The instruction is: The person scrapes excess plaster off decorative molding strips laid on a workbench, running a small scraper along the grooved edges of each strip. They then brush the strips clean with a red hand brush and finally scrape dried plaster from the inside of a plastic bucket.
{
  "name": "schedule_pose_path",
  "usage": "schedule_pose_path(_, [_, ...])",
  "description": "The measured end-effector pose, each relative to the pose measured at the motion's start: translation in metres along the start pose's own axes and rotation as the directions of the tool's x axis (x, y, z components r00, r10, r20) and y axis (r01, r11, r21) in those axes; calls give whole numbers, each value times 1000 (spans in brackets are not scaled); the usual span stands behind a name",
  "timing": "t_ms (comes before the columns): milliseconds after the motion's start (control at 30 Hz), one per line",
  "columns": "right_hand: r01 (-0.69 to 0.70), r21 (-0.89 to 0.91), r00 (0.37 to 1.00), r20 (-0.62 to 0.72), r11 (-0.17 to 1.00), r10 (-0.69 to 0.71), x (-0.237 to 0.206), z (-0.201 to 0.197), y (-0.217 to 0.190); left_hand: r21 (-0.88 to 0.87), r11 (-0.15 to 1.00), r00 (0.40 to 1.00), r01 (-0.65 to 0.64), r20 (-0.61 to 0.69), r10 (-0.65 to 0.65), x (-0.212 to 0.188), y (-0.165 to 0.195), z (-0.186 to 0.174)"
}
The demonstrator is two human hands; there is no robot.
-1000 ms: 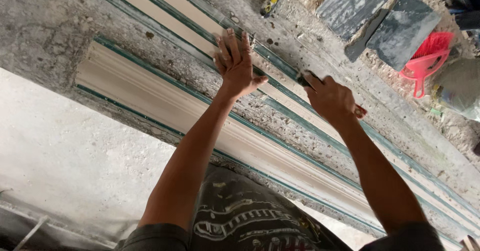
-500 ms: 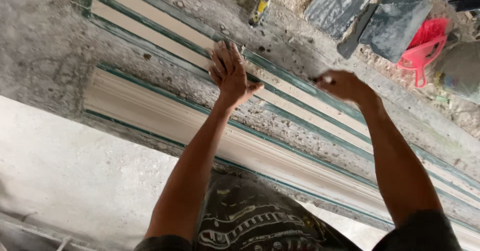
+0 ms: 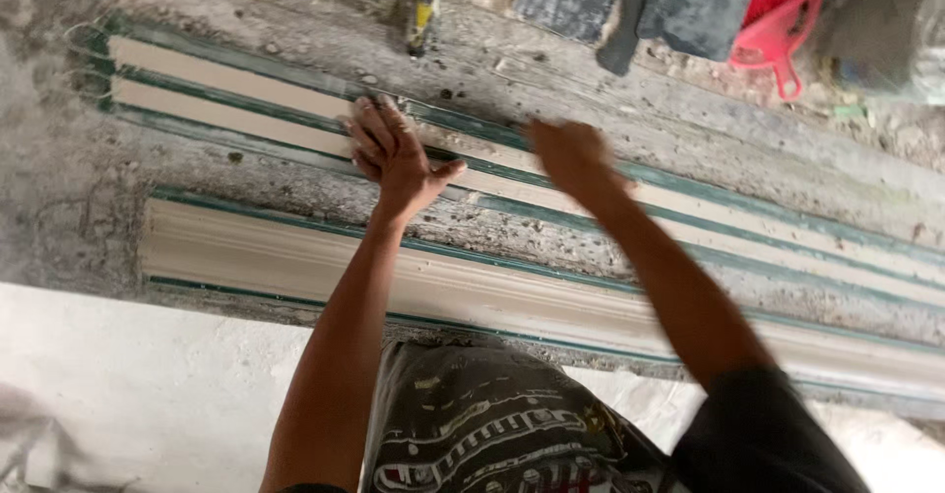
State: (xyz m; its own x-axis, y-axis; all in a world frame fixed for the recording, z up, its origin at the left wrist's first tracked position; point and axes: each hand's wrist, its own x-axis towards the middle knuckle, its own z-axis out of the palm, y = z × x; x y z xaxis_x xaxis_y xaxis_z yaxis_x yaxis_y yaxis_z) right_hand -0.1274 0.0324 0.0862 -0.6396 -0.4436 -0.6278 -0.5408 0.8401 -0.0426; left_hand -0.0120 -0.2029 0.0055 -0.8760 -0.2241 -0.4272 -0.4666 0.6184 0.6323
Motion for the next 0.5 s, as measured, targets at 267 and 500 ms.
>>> schedule_pose_path(267, [-388,-174,902,133,905,412,-186,41,242,98,994,997,52,59,-58,-1,11,-10])
schedule_pose_path(500, [160,218,859,-511,963,-27,-181,79,175,115,988,989,107,87,-117,-1,15,-11])
